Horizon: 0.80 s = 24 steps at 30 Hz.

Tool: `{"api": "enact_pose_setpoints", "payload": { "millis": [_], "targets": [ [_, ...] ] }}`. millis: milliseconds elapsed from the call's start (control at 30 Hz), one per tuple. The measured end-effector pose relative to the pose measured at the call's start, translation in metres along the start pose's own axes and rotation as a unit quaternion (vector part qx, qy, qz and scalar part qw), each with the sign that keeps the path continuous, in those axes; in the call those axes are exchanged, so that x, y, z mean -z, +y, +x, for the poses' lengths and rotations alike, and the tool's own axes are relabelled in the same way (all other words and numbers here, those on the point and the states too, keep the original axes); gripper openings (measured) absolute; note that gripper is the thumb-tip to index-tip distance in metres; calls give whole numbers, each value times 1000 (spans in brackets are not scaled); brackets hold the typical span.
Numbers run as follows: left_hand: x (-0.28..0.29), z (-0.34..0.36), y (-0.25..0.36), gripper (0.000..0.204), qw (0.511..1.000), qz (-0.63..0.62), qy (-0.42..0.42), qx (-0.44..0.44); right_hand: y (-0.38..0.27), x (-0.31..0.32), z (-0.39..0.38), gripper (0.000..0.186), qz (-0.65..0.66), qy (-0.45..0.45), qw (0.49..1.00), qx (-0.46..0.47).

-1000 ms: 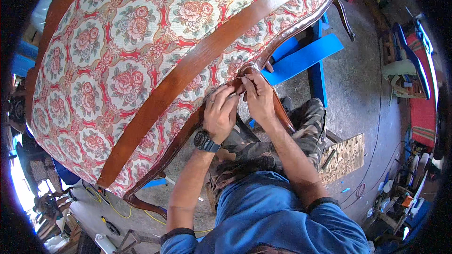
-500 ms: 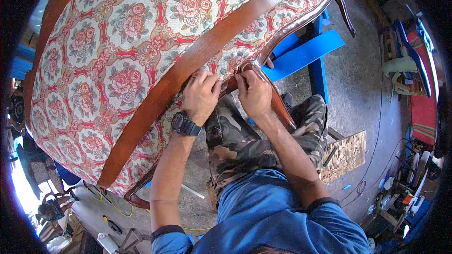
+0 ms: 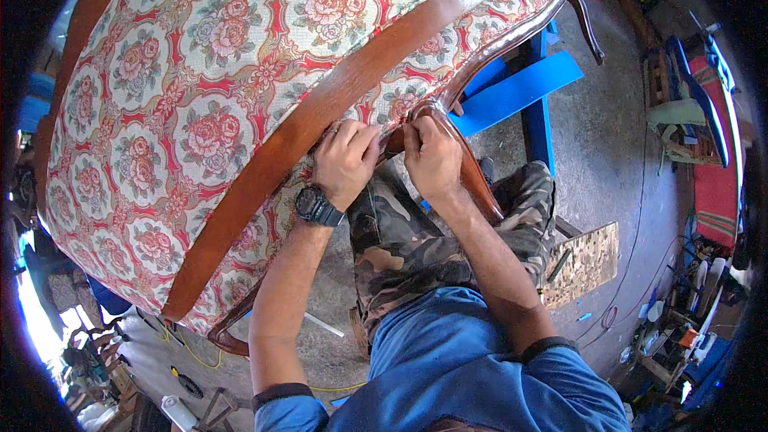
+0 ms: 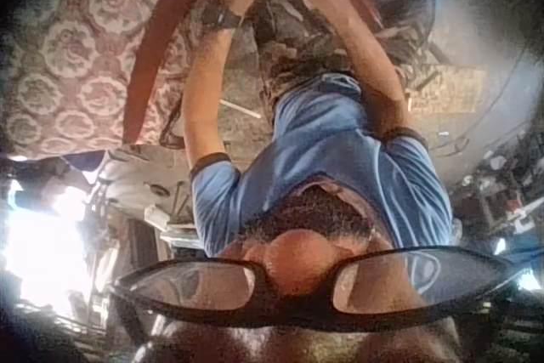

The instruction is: The person works on reupholstering a wooden chair, using a small hand tool to tuck the fabric edge along the wooden frame and pressing and smoothing the fabric into place by hand.

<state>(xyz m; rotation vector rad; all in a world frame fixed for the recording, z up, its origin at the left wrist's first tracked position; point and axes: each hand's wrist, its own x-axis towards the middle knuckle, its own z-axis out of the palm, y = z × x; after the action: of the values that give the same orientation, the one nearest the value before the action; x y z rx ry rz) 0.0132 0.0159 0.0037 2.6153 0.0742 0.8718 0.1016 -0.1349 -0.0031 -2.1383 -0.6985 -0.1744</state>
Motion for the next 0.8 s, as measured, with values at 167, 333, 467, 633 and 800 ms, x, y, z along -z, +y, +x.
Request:
{"api": "enact_pose_setpoints", "payload": {
  "millis": [167,333,467,633,800],
  "targets": [
    [-3,0,-2,20,1000,-16,5,15,3,-1,1,12,-5,6,1000,16],
    [-3,-1,-2,20,1000,-22,11,19,0,-2,-2,11,8,2,1000,12],
    [-2,0,-2,19,999,-28,7,23,0,-4,-4,9,77,-22,995,-62],
    [-3,-1,-3,17,999,-32,11,24,0,-12,-4,10,150,-47,980,-118],
    [-2,-2,-3,17,999,-39,6,31,1,-11,-3,11,191,-98,957,-195]
  ]
}}
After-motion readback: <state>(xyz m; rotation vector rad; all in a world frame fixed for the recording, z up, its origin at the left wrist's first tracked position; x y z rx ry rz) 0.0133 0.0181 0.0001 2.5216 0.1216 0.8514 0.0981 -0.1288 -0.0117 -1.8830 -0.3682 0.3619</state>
